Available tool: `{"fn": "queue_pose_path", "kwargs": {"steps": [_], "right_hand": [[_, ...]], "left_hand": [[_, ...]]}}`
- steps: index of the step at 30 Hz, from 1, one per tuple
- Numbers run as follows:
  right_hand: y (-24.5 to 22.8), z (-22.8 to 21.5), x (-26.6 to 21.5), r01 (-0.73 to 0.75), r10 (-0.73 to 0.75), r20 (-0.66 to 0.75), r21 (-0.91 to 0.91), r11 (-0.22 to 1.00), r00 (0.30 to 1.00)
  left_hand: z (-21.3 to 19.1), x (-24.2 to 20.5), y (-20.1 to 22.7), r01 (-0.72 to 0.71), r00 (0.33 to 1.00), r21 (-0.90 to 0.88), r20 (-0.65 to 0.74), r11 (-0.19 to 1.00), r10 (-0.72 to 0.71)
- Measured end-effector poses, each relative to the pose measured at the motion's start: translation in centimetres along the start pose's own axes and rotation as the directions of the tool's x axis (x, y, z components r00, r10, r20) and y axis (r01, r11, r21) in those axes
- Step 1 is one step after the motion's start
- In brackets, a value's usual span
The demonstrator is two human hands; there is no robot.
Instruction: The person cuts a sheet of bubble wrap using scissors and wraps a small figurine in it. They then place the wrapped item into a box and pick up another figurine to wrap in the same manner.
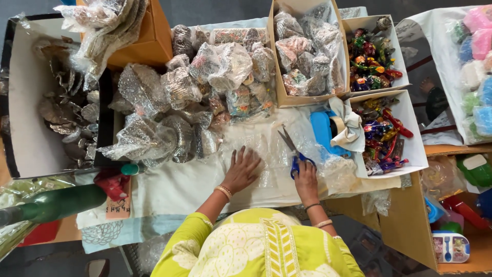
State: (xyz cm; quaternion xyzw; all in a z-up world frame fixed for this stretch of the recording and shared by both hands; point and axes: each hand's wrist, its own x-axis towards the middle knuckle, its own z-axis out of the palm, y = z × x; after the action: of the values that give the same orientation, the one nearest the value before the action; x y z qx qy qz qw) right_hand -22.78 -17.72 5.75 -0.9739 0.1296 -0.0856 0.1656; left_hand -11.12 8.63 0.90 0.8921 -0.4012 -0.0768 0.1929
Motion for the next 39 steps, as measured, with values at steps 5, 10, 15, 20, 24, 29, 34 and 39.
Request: {"fn": "queue_pose_path", "kwargs": {"steps": [5,10,15,20,24,29,34,39], "right_hand": [[-2.2,-2.6,2.3,-0.083,0.088,0.071,-0.072,0.994,0.994],[-0.2,-0.7,1.6,-0.109,0.11,0.072,-0.012,0.994,0.991],[1.7,1.7,1.5,-0.179,0.17,0.056,0.334,0.925,0.984],[3.9,2.5,-1.5,-0.389,0.245,0.305,0.785,0.482,0.92],[2.0,-0.2,-5.6,-0.541,0.204,0.502,0.754,0.372,0.84],[6.0,3.0,-13.8,-0.63,0.13,0.628,0.699,0.338,0.767],[6.8,2.6,-16.8,-0.702,0.051,0.715,0.666,0.252,0.697],[4.4,3.5,-14.7,-0.677,0.093,0.694,0.65,0.345,0.714]], "left_hand": [[-1.6,1.1,0.7,0.071,0.997,0.044,0.016,0.997,-0.072],[1.0,1.1,-1.3,0.421,0.905,-0.052,-0.047,0.905,-0.424],[0.6,-0.1,-1.3,0.024,0.998,-0.058,-0.059,0.998,-0.028],[-1.7,0.3,0.2,0.049,0.999,0.112,0.017,0.993,-0.051],[-1.9,0.3,0.3,0.051,0.998,0.135,0.024,0.99,-0.055],[-1.3,0.1,0.2,0.05,0.998,0.104,-0.033,0.993,-0.047],[-1.4,0.3,0.4,0.051,0.998,0.115,-0.042,0.992,-0.047],[-2.6,0.4,1.1,0.128,0.991,0.102,0.015,0.986,-0.13]]}}
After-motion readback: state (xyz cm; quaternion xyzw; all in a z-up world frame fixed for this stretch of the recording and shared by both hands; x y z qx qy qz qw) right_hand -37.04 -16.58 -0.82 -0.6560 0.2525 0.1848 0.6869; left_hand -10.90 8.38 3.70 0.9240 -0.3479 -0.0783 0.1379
